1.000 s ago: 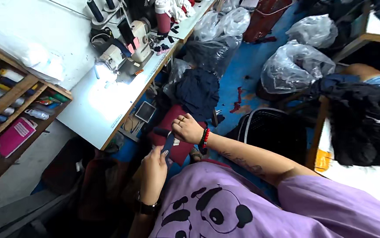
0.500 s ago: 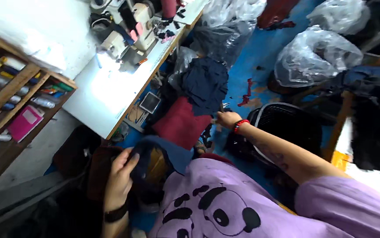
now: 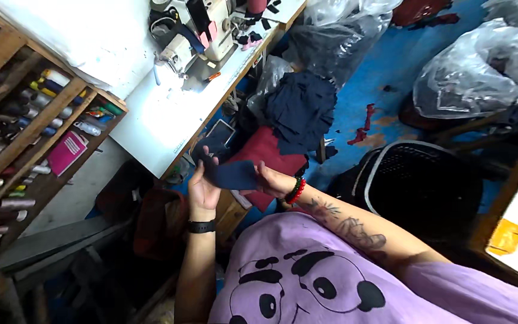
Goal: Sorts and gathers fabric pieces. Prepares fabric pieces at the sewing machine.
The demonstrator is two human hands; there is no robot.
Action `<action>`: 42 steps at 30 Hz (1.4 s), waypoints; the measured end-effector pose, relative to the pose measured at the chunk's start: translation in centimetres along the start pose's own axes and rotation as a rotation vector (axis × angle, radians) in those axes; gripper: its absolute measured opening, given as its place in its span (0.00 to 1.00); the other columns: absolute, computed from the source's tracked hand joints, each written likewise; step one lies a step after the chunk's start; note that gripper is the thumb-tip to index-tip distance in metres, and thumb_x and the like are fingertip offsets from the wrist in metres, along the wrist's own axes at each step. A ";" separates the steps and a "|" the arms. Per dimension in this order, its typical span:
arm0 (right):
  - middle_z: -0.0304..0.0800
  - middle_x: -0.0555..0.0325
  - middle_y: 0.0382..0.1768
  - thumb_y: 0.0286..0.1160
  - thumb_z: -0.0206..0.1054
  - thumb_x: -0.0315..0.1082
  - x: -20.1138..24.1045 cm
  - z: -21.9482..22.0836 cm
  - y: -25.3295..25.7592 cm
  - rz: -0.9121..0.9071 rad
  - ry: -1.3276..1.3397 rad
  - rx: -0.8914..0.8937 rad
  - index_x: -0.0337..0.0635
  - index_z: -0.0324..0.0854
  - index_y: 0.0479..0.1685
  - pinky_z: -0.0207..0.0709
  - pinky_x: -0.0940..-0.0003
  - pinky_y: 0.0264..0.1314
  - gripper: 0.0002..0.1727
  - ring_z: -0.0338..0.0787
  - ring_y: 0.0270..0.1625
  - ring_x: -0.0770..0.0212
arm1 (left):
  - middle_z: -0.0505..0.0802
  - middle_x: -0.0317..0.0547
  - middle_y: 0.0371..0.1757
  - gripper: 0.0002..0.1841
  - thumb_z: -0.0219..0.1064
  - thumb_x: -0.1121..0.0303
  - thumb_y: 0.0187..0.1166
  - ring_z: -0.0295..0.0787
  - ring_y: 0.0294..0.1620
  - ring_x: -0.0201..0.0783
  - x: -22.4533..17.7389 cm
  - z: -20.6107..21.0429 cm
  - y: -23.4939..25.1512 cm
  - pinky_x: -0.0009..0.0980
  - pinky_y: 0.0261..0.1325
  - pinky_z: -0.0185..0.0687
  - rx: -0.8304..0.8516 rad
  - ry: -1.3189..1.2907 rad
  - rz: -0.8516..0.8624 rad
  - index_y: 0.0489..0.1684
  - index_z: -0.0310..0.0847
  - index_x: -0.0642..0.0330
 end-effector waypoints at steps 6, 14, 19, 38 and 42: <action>0.95 0.59 0.37 0.84 0.65 0.32 3.3 -1.3 -2.3 -0.224 -0.568 -0.196 0.36 0.88 0.53 0.91 0.70 0.45 0.10 0.94 0.36 0.70 | 0.90 0.40 0.65 0.23 0.43 0.47 0.93 0.87 0.68 0.41 0.1 -2.1 1.9 0.44 0.71 0.82 0.027 -0.116 0.112 0.67 0.80 0.48; 0.95 0.56 0.55 0.71 0.61 0.22 7.3 -7.2 -6.2 -0.449 -1.172 -0.195 0.45 0.93 0.55 0.87 0.58 0.65 0.19 0.93 0.58 0.62 | 0.93 0.38 0.62 0.24 0.48 0.41 0.90 0.90 0.65 0.38 0.7 -6.4 4.0 0.42 0.69 0.85 -0.273 -0.236 0.157 0.61 0.80 0.46; 0.88 0.49 0.65 0.72 0.60 0.26 9.2 -10.1 -7.1 -0.466 -1.240 -0.280 0.50 0.95 0.53 0.83 0.56 0.70 0.19 0.88 0.67 0.57 | 0.90 0.48 0.64 0.38 0.51 0.27 0.79 0.89 0.65 0.47 1.7 -6.4 4.8 0.48 0.68 0.85 -0.364 -0.223 0.084 0.73 0.73 0.49; 0.88 0.49 0.63 0.68 0.65 0.28 18.9 -22.8 -0.6 -0.414 -1.136 0.069 0.60 0.97 0.40 0.85 0.65 0.65 0.16 0.87 0.66 0.60 | 0.92 0.54 0.44 0.11 0.55 0.68 0.85 0.93 0.44 0.45 18.1 -5.3 9.1 0.43 0.46 0.91 -0.722 -0.049 -0.399 0.56 0.77 0.64; 0.83 0.52 0.73 0.72 0.68 0.31 21.8 -25.7 -1.4 -0.465 -0.997 -0.017 0.58 0.97 0.39 0.78 0.64 0.77 0.12 0.81 0.76 0.62 | 0.90 0.54 0.60 0.24 0.59 0.74 0.84 0.90 0.56 0.44 14.3 -1.4 12.0 0.44 0.57 0.89 -0.650 0.217 -0.243 0.80 0.66 0.59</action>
Point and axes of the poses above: each hand's wrist, its own y-axis towards the middle knuckle, its own z-axis out of the palm, x = y × z, the point moved 1 cm from there along y, towards the middle knuckle
